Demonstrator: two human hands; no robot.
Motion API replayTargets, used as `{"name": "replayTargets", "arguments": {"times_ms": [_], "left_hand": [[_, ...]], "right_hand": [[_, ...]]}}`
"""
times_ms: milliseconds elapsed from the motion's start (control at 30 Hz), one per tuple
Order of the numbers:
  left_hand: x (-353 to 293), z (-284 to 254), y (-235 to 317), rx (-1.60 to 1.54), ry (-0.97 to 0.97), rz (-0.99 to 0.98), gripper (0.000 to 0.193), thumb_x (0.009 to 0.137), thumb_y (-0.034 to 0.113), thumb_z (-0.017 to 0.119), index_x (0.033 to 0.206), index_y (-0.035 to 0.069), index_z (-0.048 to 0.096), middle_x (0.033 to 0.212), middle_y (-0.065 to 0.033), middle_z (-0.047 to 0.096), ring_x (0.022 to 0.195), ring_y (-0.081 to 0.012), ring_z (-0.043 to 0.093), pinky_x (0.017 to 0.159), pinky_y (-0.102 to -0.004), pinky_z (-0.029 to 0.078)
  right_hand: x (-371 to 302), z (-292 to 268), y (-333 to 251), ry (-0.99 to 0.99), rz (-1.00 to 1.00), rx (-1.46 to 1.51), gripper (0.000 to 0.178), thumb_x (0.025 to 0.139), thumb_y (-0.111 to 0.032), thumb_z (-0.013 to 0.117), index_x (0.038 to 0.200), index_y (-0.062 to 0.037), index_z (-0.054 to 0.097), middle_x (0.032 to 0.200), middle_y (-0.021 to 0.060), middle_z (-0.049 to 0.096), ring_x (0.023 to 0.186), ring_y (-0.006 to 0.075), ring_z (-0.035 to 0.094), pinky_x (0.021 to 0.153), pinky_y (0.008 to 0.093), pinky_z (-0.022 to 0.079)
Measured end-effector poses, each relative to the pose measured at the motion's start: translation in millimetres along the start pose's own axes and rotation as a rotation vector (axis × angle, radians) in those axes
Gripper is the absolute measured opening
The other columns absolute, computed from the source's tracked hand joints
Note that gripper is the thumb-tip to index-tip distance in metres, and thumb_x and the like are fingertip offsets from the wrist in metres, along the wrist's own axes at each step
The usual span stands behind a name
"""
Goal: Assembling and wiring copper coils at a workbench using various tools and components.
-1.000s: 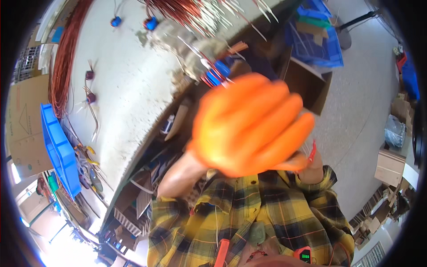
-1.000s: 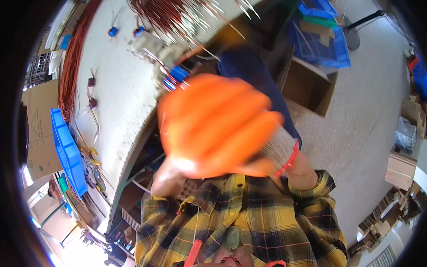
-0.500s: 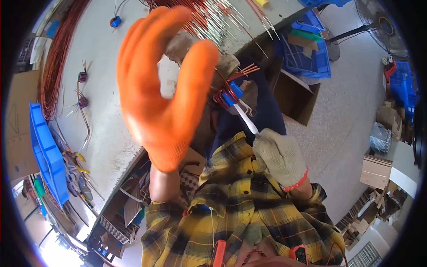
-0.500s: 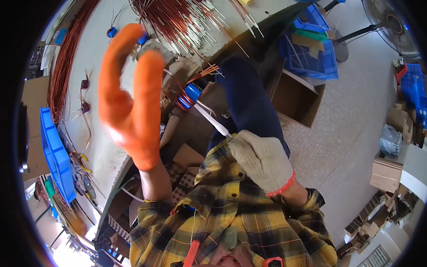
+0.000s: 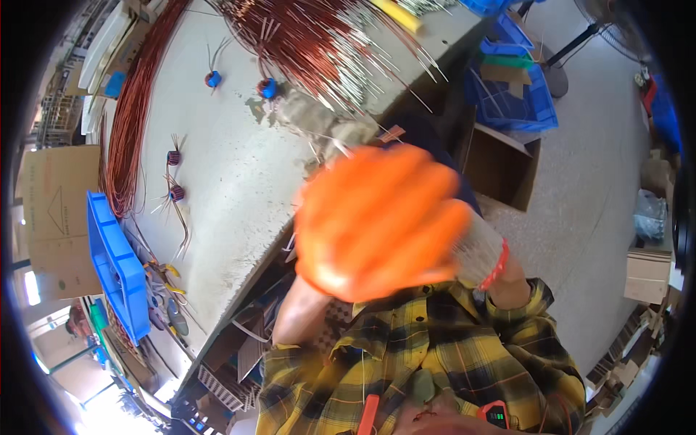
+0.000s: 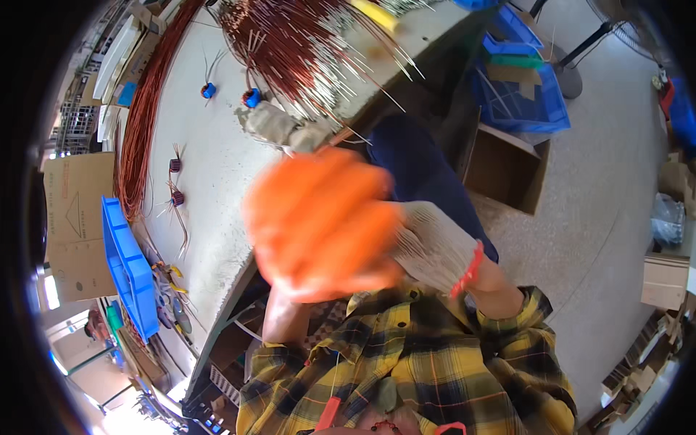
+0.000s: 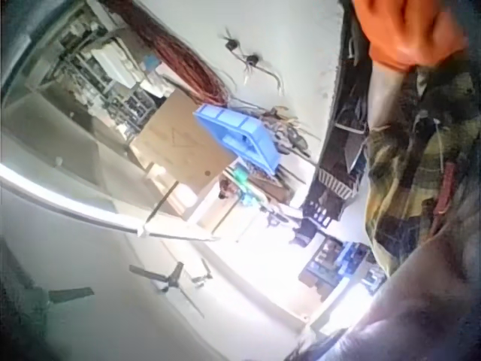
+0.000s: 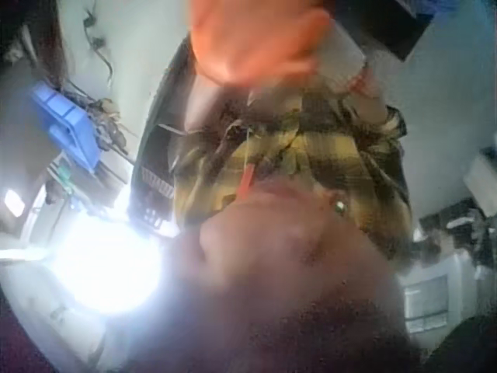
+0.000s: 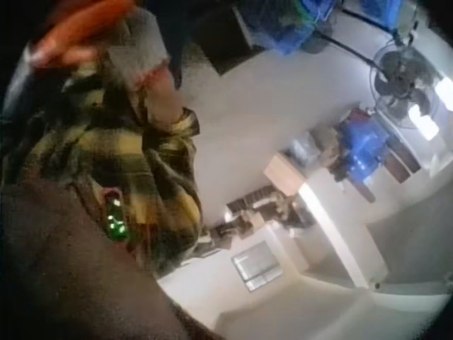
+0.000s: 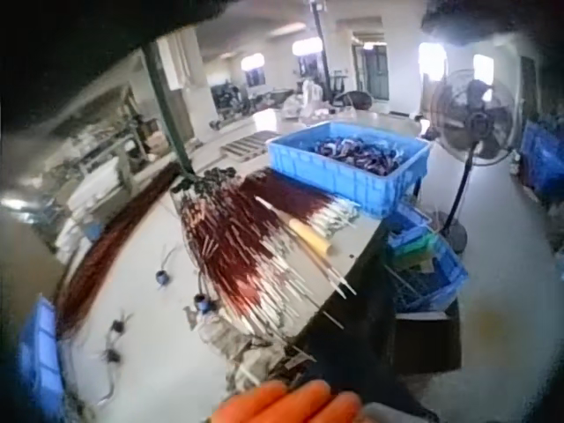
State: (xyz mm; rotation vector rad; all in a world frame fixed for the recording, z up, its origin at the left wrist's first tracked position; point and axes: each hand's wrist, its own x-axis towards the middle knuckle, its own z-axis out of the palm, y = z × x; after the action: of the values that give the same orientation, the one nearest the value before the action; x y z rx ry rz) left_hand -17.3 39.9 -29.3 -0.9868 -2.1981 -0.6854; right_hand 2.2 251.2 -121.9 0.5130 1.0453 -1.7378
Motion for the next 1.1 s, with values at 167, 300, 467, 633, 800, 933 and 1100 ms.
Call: {"name": "replayTargets", "arguments": {"times_ms": [167,300,467,633,800,933,1100], "left_hand": [[-3.2,62.9,76.8,-0.219,0.104,-0.118,0.026,0.084,0.032,0.074,0.097,0.009,0.077,0.098,-0.0076,0.076,0.088,-0.0236,0.073,0.079,-0.0345,0.056],[-0.5,61.9,61.6,-0.275,0.211,-0.102,0.024,0.088,0.025,0.074,0.102,0.006,0.076,0.097,-0.0097,0.075,0.086,-0.0233,0.072,0.078,-0.0359,0.058],[-22.2,73.0,82.4,-0.32,0.18,-0.125,0.028,0.088,0.023,0.073,0.105,0.001,0.073,0.098,-0.0133,0.073,0.083,-0.0245,0.069,0.075,-0.0354,0.055],[-35.8,86.0,63.8,-0.517,0.002,-0.047,0.031,0.071,0.02,0.073,0.095,0.001,0.07,0.102,-0.0133,0.071,0.086,-0.0237,0.069,0.075,-0.0329,0.054],[-29.1,-16.1,29.4,-0.143,0.172,-0.38,0.036,0.061,0.018,0.074,0.092,0.002,0.068,0.097,-0.017,0.07,0.089,-0.033,0.069,0.069,-0.0431,0.054],[-29.9,-6.3,5.1,0.047,0.164,-0.546,0.057,0.069,0.003,0.083,0.124,-0.006,0.068,0.12,-0.0216,0.073,0.118,-0.0452,0.067,0.108,-0.0555,0.047],[-25.3,0.9,9.2,0.126,0.213,-0.519,0.053,0.071,0.001,0.084,0.122,-0.005,0.069,0.119,-0.0167,0.075,0.12,-0.0418,0.068,0.109,-0.0548,0.047]], "right_hand": [[-36.3,-14.9,25.3,0.038,-0.243,-0.553,0.024,0.105,-0.016,0.06,0.125,-0.0025,0.066,0.103,0.007,0.07,0.084,0.0216,0.072,0.071,0.0367,0.059],[-81.2,-18.4,33.4,0.186,-0.269,-0.757,0.023,0.106,-0.016,0.058,0.122,-0.0021,0.067,0.1,0.0073,0.07,0.084,0.0233,0.072,0.07,0.0373,0.058],[-106.8,-16.0,25.4,0.335,-0.253,-0.891,0.022,0.106,-0.015,0.055,0.118,-0.0016,0.068,0.096,0.0077,0.069,0.084,0.0254,0.071,0.068,0.038,0.057],[-102.2,-19.2,13.7,0.315,-0.28,-1.062,0.023,0.106,-0.015,0.053,0.114,-0.0012,0.068,0.091,0.0081,0.069,0.083,0.0275,0.07,0.066,0.0388,0.056],[-52.5,-11.5,-27.3,-0.039,-0.451,-1.341,0.024,0.106,-0.015,0.05,0.111,-0.0007,0.069,0.087,0.0085,0.068,0.083,0.0296,0.07,0.065,0.0395,0.054],[-26.0,-45.5,-38.9,-0.347,-1.07,-1.862,0.018,0.097,-0.014,0.061,0.107,-0.0017,0.069,0.093,0.0116,0.066,0.076,0.0217,0.07,0.063,0.034,0.055],[-59.4,-10.0,-36.7,0.225,-0.466,-0.979,0.022,0.098,-0.02,0.062,0.09,-0.0014,0.072,0.069,0.0085,0.063,0.065,0.0178,0.064,0.06,0.0319,0.049]]}}
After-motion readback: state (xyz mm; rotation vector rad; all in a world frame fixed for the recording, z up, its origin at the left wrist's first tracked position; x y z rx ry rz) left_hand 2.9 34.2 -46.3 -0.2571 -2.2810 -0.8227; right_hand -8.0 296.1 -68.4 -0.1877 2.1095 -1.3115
